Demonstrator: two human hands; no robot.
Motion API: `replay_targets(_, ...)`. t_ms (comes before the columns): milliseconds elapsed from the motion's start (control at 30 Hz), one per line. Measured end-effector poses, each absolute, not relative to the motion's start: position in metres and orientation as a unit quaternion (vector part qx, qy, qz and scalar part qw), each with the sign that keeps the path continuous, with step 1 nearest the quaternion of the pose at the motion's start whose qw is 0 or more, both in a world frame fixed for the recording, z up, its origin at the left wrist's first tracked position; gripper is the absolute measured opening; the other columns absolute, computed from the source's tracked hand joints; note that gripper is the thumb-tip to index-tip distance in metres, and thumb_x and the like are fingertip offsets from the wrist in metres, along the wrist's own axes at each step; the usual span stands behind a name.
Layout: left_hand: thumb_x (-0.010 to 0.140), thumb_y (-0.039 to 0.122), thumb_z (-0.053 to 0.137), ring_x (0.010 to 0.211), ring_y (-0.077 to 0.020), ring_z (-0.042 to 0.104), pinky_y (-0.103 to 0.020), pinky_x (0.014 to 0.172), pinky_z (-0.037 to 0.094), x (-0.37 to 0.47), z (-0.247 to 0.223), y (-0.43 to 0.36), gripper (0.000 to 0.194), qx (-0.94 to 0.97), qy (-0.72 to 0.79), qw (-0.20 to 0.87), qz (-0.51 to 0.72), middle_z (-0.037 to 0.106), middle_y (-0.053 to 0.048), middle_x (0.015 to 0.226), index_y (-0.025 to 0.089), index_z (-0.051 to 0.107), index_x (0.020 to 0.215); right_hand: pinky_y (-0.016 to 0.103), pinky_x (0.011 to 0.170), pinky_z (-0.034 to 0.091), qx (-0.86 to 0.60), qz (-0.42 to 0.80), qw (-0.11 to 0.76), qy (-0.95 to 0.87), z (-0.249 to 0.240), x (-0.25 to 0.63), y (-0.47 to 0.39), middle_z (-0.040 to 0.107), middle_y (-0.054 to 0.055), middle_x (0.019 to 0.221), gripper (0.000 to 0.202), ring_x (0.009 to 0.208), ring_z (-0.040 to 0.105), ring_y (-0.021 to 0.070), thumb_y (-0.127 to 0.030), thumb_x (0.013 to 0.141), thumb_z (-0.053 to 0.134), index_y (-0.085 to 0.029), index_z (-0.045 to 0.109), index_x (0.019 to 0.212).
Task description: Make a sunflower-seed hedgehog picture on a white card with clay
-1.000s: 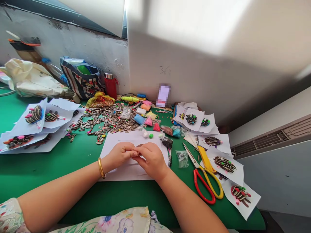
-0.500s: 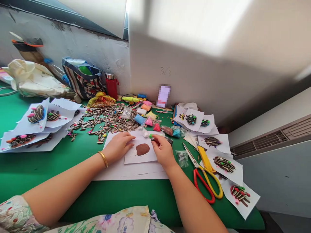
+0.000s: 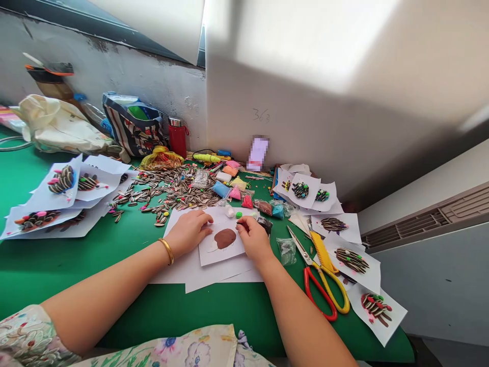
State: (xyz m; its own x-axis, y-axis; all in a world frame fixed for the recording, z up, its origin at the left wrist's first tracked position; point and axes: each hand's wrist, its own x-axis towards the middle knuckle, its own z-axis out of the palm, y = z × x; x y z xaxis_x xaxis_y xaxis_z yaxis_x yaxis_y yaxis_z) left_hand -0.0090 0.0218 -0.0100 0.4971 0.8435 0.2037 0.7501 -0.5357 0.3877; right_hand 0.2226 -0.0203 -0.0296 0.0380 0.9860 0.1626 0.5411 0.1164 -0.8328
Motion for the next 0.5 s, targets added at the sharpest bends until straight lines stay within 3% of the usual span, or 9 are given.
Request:
replay_targets(233, 0.086, 0.032, 0.067, 0.103, -0.0278, 0.061, -0.038, 0.085, 0.043, -0.006, 0.001, 0.024, 0.021, 0.847, 0.508, 0.132, 0.087, 0.069, -0.009, 0.103, 0.021, 0.07, 0.104, 0.035, 0.08, 0.05, -0.621, 0.262, 0.357, -0.647, -0.032, 0.218, -0.016, 0.071, 0.004, 0.097, 0.019, 0.087, 0.065, 0.021, -0.037, 0.091, 0.05, -0.023, 0.061, 0.1)
replay_targets(500, 0.084, 0.033, 0.066, 0.094, -0.0256, 0.065, -0.036, 0.079, 0.043, -0.003, 0.01, 0.027, 0.013, 0.833, 0.529, 0.153, 0.055, 0.073, -0.005, 0.094, 0.021, 0.07, 0.085, 0.036, 0.082, 0.049, -0.636, 0.241, 0.306, -0.666, -0.031, 0.215, -0.004, 0.071, 0.003, 0.109, 0.016, 0.085, 0.065, 0.0203, -0.032, 0.092, 0.046, -0.025, 0.057, 0.101)
